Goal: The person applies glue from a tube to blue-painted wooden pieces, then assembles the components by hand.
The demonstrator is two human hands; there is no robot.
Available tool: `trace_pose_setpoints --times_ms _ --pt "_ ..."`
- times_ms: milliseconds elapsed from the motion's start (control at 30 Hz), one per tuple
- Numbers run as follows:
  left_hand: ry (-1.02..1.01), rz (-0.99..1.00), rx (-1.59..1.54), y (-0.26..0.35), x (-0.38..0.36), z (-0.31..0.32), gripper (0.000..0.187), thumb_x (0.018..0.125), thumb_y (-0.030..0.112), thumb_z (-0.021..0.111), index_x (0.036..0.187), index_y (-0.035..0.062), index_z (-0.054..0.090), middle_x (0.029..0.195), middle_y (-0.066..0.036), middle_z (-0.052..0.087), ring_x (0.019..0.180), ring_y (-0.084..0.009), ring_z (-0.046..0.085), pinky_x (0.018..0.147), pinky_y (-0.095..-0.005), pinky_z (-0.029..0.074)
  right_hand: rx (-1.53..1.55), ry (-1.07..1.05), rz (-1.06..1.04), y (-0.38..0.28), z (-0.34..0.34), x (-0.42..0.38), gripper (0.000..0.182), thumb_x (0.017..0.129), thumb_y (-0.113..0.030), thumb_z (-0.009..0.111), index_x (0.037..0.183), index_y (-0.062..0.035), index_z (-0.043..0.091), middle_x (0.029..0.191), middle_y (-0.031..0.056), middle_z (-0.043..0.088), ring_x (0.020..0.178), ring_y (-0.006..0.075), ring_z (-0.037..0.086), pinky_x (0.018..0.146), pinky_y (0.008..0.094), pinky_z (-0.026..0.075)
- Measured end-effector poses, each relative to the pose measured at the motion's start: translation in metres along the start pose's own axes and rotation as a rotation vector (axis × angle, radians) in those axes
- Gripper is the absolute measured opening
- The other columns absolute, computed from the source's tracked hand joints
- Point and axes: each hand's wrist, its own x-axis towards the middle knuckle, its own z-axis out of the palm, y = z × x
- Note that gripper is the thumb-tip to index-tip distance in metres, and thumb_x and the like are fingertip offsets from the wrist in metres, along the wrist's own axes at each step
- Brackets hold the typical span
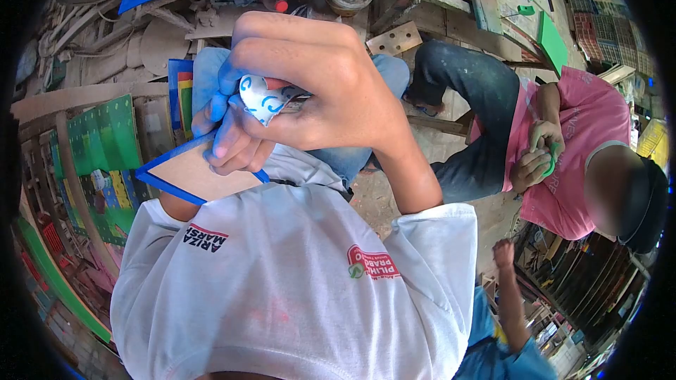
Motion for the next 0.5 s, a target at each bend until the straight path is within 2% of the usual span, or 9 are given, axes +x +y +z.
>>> trace_pose_setpoints --times_ms 333,500 --pt "0.099 0.008 0.037 -0.001 0.0001 0.0056 0.051 0.097 0.04 0.043 0.066 0.0024 0.057 0.036 0.002 0.037 0.026 -0.0061 0.03 0.029 -0.0214 0.02 -0.151 0.049 -0.013 -0.0055 0.0033 -0.0001 0.019 0.054 0.0 0.067 0.072 0.0033 0.061 0.067 0.01 0.054 0.057 0.0192 0.054 0.05 0.0253 0.042" --pt "0.105 0.006 0.064 0.0004 -0.0002 0.0035 0.051 0.097 0.04 0.044 0.065 0.0017 0.056 0.037 0.002 0.037 0.026 -0.0058 0.029 0.029 -0.0208 0.02 -0.132 0.056 -0.004 -0.0043 0.004 -0.0003 0.02 0.053 0.0 0.067 0.072 0.0031 0.061 0.067 0.0097 0.054 0.057 0.0194 0.054 0.051 0.0256 0.042"
